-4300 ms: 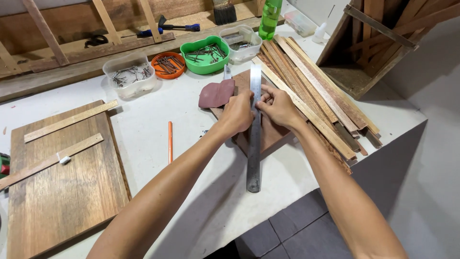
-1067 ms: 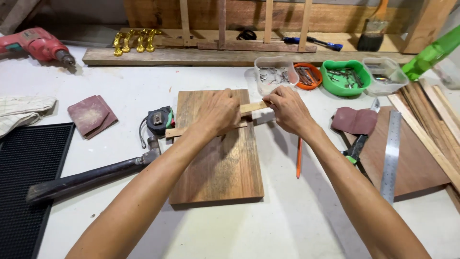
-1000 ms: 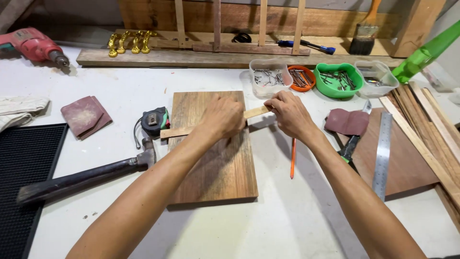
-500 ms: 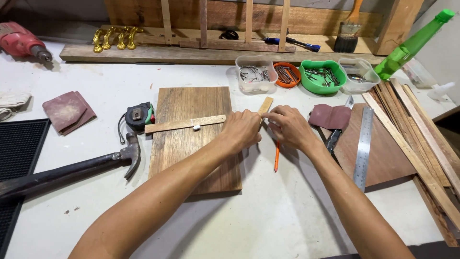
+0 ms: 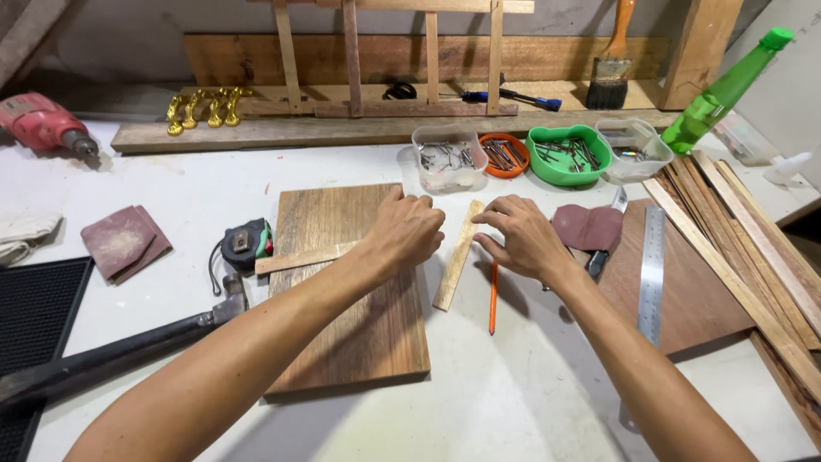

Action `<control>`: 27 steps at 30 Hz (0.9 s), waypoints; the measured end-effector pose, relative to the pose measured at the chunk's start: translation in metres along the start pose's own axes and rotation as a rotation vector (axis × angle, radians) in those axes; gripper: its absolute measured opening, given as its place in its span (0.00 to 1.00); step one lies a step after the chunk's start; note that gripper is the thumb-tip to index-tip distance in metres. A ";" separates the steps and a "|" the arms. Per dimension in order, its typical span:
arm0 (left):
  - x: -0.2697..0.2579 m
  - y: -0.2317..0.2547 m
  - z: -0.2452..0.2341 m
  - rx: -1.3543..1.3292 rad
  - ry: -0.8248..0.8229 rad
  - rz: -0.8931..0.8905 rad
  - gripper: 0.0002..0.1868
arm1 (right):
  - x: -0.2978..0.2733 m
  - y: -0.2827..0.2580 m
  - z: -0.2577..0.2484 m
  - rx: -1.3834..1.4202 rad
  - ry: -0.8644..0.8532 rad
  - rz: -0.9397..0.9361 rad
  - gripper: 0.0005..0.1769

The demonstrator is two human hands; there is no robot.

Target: The person measures a wooden board with a tape measure, marks it with a pencil, and checks the mark with a steel ruler. They position a thin wood strip across the board and hammer nails into it, then sand the board's surface with a sanding block, moving it across the wood and along the strip.

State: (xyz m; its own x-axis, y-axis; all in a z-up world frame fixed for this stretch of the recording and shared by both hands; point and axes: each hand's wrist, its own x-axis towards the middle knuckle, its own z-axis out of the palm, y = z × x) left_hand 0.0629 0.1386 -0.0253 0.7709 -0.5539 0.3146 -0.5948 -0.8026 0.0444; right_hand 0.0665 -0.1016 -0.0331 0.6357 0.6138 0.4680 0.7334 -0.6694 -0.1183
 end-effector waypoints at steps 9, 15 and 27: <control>0.091 -0.082 0.011 0.113 0.100 0.049 0.06 | 0.086 0.072 0.014 -0.071 0.017 0.003 0.10; 0.142 -0.126 0.055 0.095 0.139 0.072 0.07 | 0.140 0.121 0.056 -0.117 -0.075 0.049 0.08; 0.172 -0.154 0.085 -0.153 0.022 0.058 0.06 | 0.177 0.136 0.095 -0.149 -0.302 0.035 0.10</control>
State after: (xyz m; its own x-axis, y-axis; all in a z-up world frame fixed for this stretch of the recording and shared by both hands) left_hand 0.3070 0.1482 -0.0591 0.7303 -0.5915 0.3417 -0.6669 -0.7258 0.1689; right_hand 0.3015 -0.0447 -0.0493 0.7187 0.6708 0.1830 0.6809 -0.7323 0.0101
